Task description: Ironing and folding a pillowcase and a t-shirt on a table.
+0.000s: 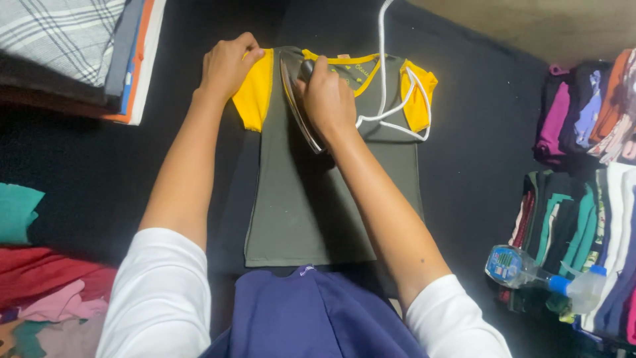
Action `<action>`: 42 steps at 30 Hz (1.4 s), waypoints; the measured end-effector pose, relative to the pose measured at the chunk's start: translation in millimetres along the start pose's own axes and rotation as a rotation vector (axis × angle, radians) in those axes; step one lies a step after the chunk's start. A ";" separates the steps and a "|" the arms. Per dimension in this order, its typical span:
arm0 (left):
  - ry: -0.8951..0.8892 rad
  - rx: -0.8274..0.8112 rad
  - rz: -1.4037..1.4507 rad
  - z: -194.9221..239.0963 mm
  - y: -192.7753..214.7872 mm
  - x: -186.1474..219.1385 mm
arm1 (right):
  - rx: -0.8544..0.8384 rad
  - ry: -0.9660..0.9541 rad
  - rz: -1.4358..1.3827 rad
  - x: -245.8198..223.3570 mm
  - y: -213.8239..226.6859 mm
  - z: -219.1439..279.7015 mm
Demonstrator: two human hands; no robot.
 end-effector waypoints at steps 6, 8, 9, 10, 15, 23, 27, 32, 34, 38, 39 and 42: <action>-0.058 0.057 0.060 0.8 -2.2 -6.3 | 0.052 -0.015 -0.003 -2.8 0.0 4.4; -0.061 0.072 0.072 -0.1 -1.7 -5.9 | -0.006 -0.002 -0.001 -6.1 12.1 28.6; -0.052 0.072 0.070 0.7 -1.3 -6.9 | -0.086 0.007 0.014 -8.3 14.8 45.5; -0.042 0.073 0.067 1.4 -1.3 -7.6 | -0.166 0.017 0.029 -10.0 17.7 62.8; -0.054 0.109 0.105 4.2 -3.4 -10.6 | -0.165 -0.005 0.089 5.8 24.9 78.8; -0.076 0.143 0.078 3.7 -4.8 -9.4 | 0.067 -0.045 0.126 32.4 32.3 31.0; -0.050 0.152 0.089 2.5 -6.1 -12.4 | 0.043 -0.154 0.103 58.6 39.8 32.8; -0.042 0.138 0.097 4.0 -6.4 -10.0 | 0.115 -0.262 0.156 108.7 53.2 39.3; -0.061 0.163 0.081 5.2 -7.5 -13.8 | 0.100 -0.262 0.180 118.4 54.1 45.5; -0.089 0.184 0.081 3.7 -11.0 -16.6 | 0.043 -0.282 0.111 117.8 65.1 89.2; -0.089 0.183 0.077 3.3 -11.6 -17.3 | 0.027 -0.225 0.110 110.5 69.9 99.7; -0.101 0.183 0.081 6.0 -13.7 -19.9 | -0.134 -0.181 0.116 83.2 73.9 134.6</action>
Point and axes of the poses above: each hand's wrist, its own z-axis away from the middle knuckle, its own y-axis out of the back of the hand, x = y × z, the point moved 5 cm from there along -z, towards the middle knuckle, and after that the axes turned 4 degrees about -x, right-handed, at the moved point
